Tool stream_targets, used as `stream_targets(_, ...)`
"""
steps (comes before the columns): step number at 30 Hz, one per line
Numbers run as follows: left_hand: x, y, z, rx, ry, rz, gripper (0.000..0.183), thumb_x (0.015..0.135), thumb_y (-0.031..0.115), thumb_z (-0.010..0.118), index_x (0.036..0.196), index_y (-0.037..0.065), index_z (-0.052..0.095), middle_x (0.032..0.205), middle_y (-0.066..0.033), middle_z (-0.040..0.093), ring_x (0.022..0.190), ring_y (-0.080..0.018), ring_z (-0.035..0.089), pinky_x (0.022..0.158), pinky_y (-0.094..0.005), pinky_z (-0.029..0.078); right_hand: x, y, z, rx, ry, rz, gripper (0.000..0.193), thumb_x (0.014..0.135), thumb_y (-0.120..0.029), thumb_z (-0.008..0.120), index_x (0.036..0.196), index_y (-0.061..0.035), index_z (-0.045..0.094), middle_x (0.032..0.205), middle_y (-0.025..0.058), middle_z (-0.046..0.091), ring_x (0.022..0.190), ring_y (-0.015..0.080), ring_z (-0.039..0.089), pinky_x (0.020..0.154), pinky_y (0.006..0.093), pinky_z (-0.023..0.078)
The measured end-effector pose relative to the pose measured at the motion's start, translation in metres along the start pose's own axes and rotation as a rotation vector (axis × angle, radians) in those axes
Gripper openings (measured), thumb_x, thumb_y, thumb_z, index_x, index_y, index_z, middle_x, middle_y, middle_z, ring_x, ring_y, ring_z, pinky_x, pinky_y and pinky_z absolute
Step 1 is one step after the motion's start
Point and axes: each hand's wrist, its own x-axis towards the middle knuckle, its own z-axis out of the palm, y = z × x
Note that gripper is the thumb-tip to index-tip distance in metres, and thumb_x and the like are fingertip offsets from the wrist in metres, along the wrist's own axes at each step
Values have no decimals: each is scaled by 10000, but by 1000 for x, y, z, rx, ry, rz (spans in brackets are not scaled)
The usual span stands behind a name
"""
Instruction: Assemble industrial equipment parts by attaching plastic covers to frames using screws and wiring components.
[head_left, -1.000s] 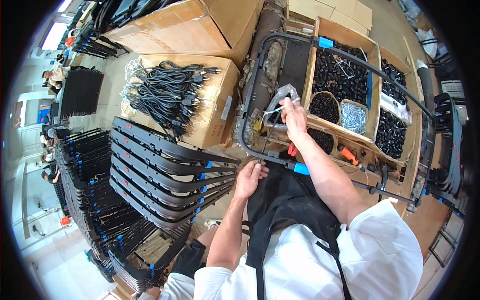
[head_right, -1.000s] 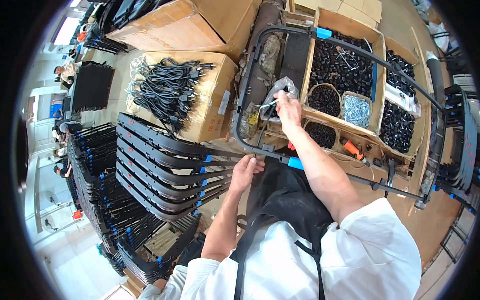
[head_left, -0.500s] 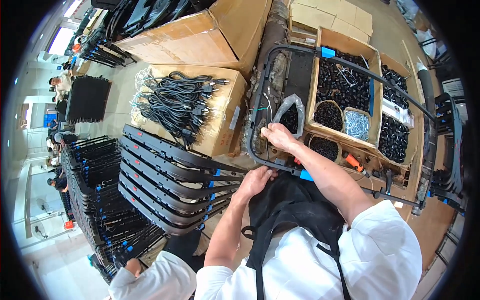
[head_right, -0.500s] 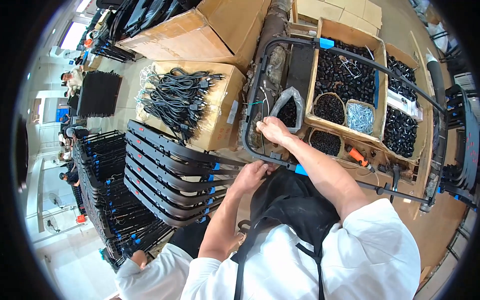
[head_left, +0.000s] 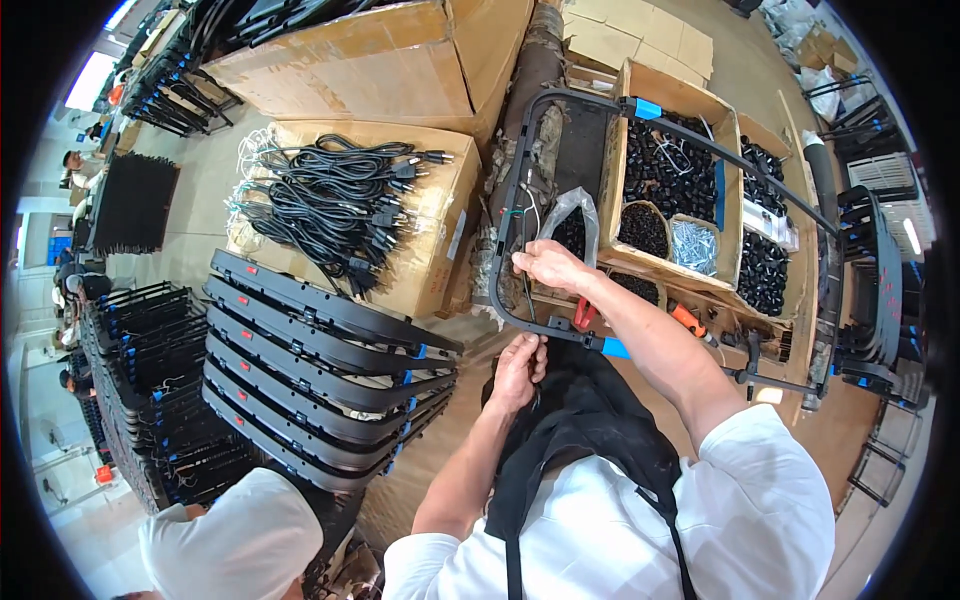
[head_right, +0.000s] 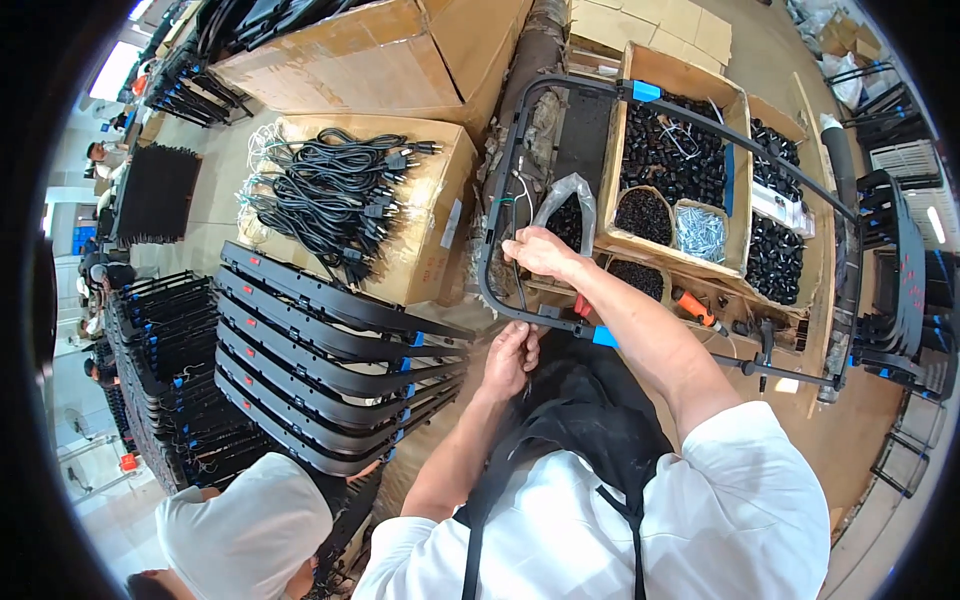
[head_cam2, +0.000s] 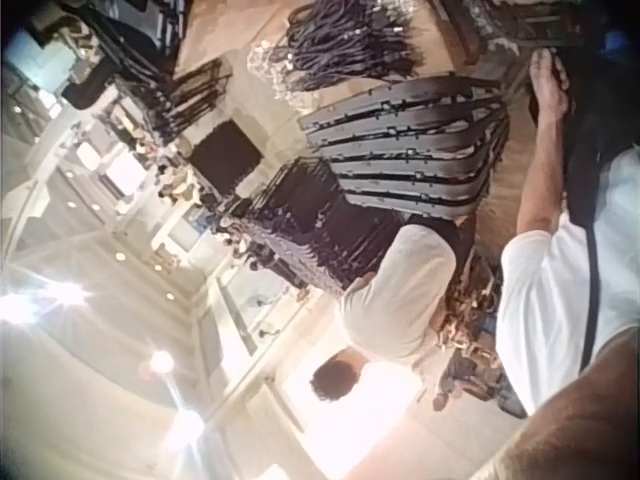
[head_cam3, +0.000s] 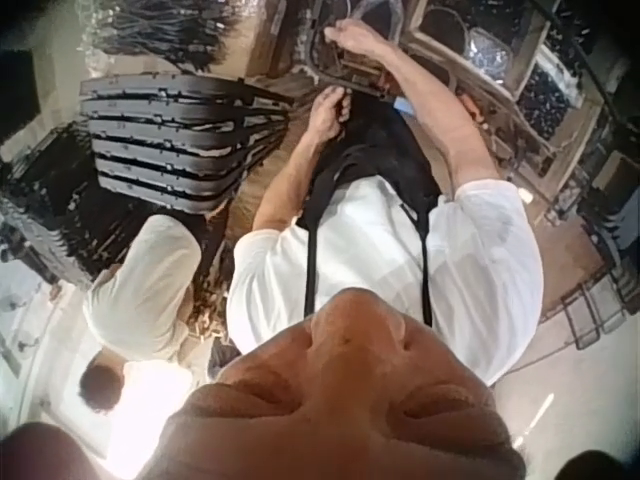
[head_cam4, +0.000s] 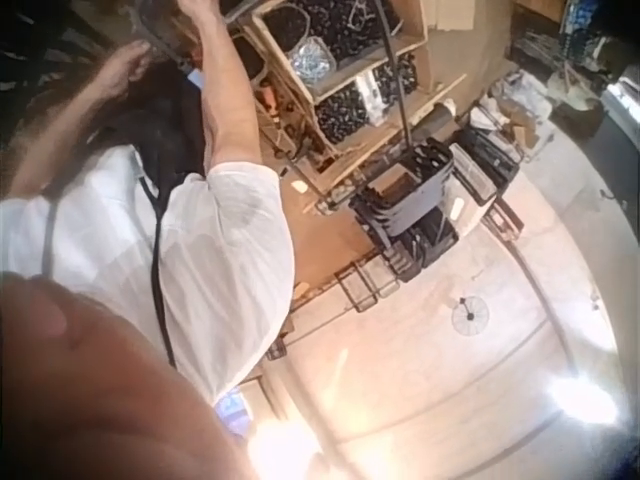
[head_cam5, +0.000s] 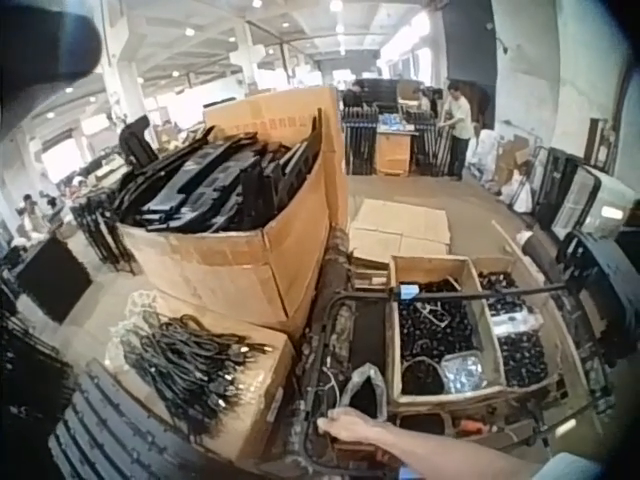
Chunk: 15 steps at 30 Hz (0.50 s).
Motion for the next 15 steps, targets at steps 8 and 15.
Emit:
stream_targets(8,5,-16,2,-64,60,139,144,1078,229,601,1069,90,641,779,22,565,588,-67,462,488,-222,324,-3,8,-103,-485,162,157,230,860,-254,694,970,-78,794,907,136,773,750,267,717,694,424,574)
stream_targets(15,1,-18,8,-115,119,127,148,1069,235,602,1064,92,639,776,28,559,591,-60,451,506,-215,304,9,50,-60,-921,66,-251,160,845,-171,638,867,-138,793,869,167,758,885,382,736,799,497,588)
